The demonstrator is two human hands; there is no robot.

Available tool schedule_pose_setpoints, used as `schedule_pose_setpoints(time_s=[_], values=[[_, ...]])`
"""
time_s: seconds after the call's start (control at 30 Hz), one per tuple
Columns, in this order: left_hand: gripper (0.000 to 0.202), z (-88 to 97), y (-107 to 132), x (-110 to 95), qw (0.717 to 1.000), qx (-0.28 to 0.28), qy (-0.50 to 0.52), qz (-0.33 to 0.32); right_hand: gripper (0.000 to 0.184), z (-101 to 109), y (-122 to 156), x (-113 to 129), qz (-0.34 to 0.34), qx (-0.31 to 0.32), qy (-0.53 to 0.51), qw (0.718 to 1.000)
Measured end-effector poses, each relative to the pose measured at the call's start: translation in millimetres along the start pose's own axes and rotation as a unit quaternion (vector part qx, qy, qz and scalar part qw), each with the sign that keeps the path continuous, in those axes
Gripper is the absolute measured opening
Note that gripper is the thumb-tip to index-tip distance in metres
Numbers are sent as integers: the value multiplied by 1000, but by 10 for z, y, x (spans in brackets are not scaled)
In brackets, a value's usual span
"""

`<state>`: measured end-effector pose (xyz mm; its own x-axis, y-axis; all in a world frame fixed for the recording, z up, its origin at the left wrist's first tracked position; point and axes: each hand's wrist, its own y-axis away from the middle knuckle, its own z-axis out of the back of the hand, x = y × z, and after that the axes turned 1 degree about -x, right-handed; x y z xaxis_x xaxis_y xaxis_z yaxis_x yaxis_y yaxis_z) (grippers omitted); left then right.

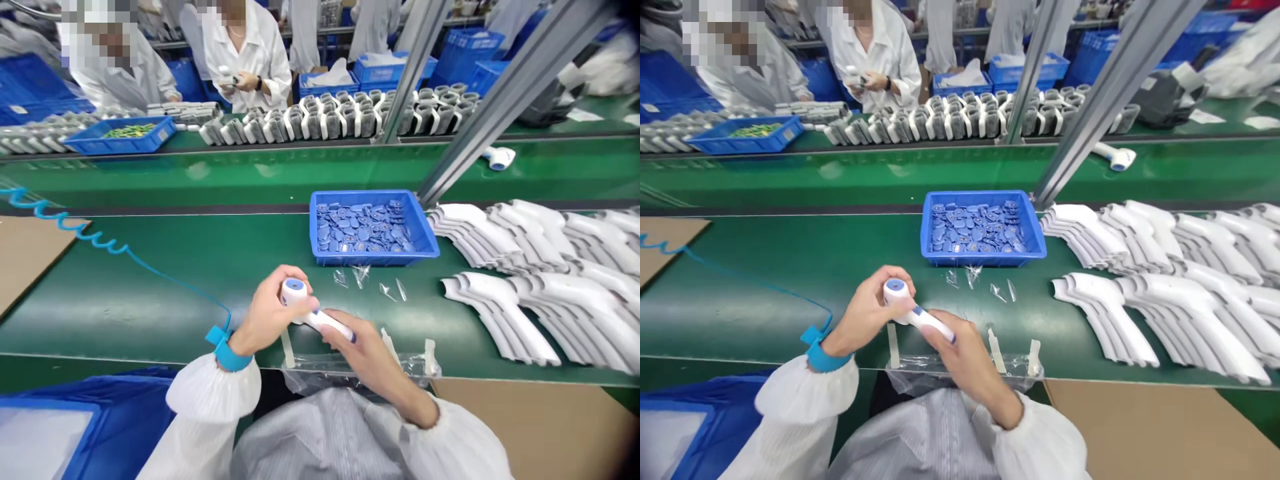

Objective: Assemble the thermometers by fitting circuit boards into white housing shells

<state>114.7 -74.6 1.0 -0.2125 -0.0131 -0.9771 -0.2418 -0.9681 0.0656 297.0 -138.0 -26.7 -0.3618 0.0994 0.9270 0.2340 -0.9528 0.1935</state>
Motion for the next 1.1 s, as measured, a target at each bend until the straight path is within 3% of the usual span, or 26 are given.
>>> schedule_pose_setpoints(time_s=[0.03, 0.13, 0.23, 0.33, 0.43, 0.53, 0.57, 0.63, 0.7, 0.77, 0.87, 0.93, 1.1], values=[[28, 4, 86, -55, 1000, 20, -9, 8, 36, 74, 20, -41, 4, 11, -29, 1000], [21, -52, 266, -228, 998, 9, -59, 10, 38, 180, 54, -108, 4, 37, -73, 997], [18, -153, 344, -324, 995, 5, -103, -8, 40, 141, 64, -120, -1, 48, -93, 994], [16, -155, 415, -287, 982, 18, -183, -32, 38, 70, 113, -108, -13, 26, -73, 997], [21, 130, 437, -193, 964, 68, -257, 9, 37, 101, 217, -96, -35, -1, -31, 999], [28, 685, 214, -170, 963, 119, -221, 98, 36, 293, 280, -146, -29, -117, 55, 991], [30, 876, 73, -195, 969, 94, -185, 134, 36, 381, 271, -186, -25, -179, 100, 978], [30, 1182, -271, -293, 972, -20, -117, 204, 39, 555, 195, -295, -20, -285, 200, 937], [31, 1344, -631, -423, 972, -143, -16, 187, 45, 685, 60, -406, -29, -341, 279, 897], [28, 1368, -938, -534, 955, -271, 34, 113, 47, 741, -89, -473, -41, -358, 313, 879], [27, 1235, -1213, -599, 906, -418, 52, 32, 41, 704, -253, -461, -41, -355, 303, 883], [27, 1086, -1260, -573, 904, -423, 63, 22, 40, 632, -323, -416, -26, -345, 291, 892], [22, 714, -1083, -350, 936, -337, 90, 35, 46, 442, -467, -383, -8, -372, 297, 879]])
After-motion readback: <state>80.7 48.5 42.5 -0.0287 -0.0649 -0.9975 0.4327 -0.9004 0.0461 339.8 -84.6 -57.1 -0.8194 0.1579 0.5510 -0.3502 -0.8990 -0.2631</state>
